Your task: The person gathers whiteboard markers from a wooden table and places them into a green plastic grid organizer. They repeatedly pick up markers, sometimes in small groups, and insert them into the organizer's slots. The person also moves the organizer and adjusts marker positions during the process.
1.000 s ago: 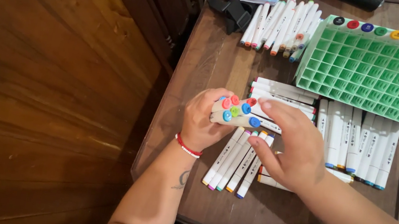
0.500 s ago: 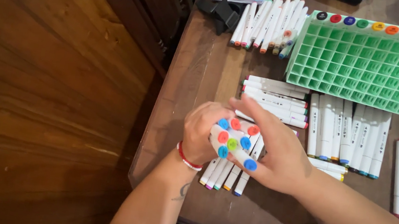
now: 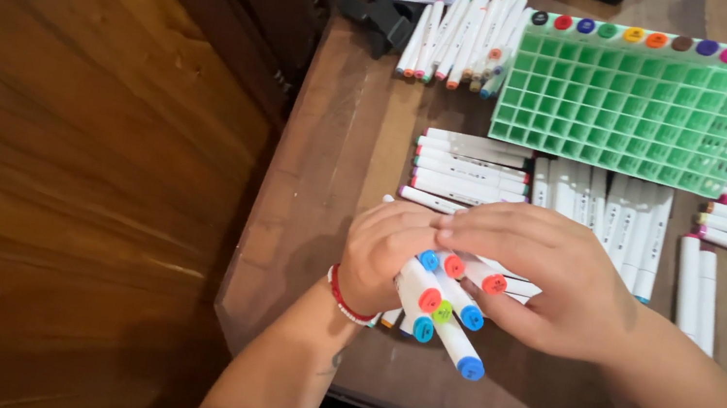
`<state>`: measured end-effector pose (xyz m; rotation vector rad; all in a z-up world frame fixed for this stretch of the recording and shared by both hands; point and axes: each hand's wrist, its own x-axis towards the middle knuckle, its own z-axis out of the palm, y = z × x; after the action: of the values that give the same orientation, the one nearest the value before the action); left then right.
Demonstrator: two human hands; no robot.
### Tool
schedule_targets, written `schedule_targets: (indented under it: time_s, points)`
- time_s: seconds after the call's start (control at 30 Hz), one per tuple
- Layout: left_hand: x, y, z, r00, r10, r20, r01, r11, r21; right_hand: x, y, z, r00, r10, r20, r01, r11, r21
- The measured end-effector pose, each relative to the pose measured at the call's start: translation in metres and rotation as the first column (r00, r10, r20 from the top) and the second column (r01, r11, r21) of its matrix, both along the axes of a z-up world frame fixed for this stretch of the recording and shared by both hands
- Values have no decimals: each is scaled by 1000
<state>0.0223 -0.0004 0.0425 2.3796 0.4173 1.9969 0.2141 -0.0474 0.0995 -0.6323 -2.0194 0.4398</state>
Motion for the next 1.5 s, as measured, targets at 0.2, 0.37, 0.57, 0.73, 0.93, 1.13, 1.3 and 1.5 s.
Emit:
schedule_targets:
  time_s: [0.2, 0.37, 0.57, 0.73, 0.93, 1.13, 1.3, 1.5]
  points:
    - [12, -13, -34, 990, -86, -115, 71, 989, -126, 30, -12, 33, 965, -11, 262, -13, 996, 89]
    - [28, -19, -26, 984, -160, -82, 142, 970, -198, 39, -16, 37, 952, -17, 304, -24, 991, 131]
    - [36, -26, -35, 893, -421, 158, 430, 695, -576, 35, -16, 42, 940, -92, 328, 70, 995, 77]
    - [36, -28, -23, 768, -470, 435, 588, 251, -769, 27, -9, 26, 881, -266, 391, 348, 924, -156]
    - [31, -20, -24, 781, -474, 407, 515, 119, -849, 25, 9, 9, 807, -194, 558, 523, 673, -522]
    - [28, -15, -33, 786, -464, 407, 485, 57, -873, 24, 12, 21, 763, -226, 605, 620, 519, -588]
    - [26, -13, -41, 791, -459, 404, 449, -11, -893, 29, 24, 15, 880, -377, 287, 452, 482, -751]
    - [26, -11, -46, 797, -453, 400, 412, -76, -908, 44, 30, -6, 872, -488, -44, 285, 578, -765]
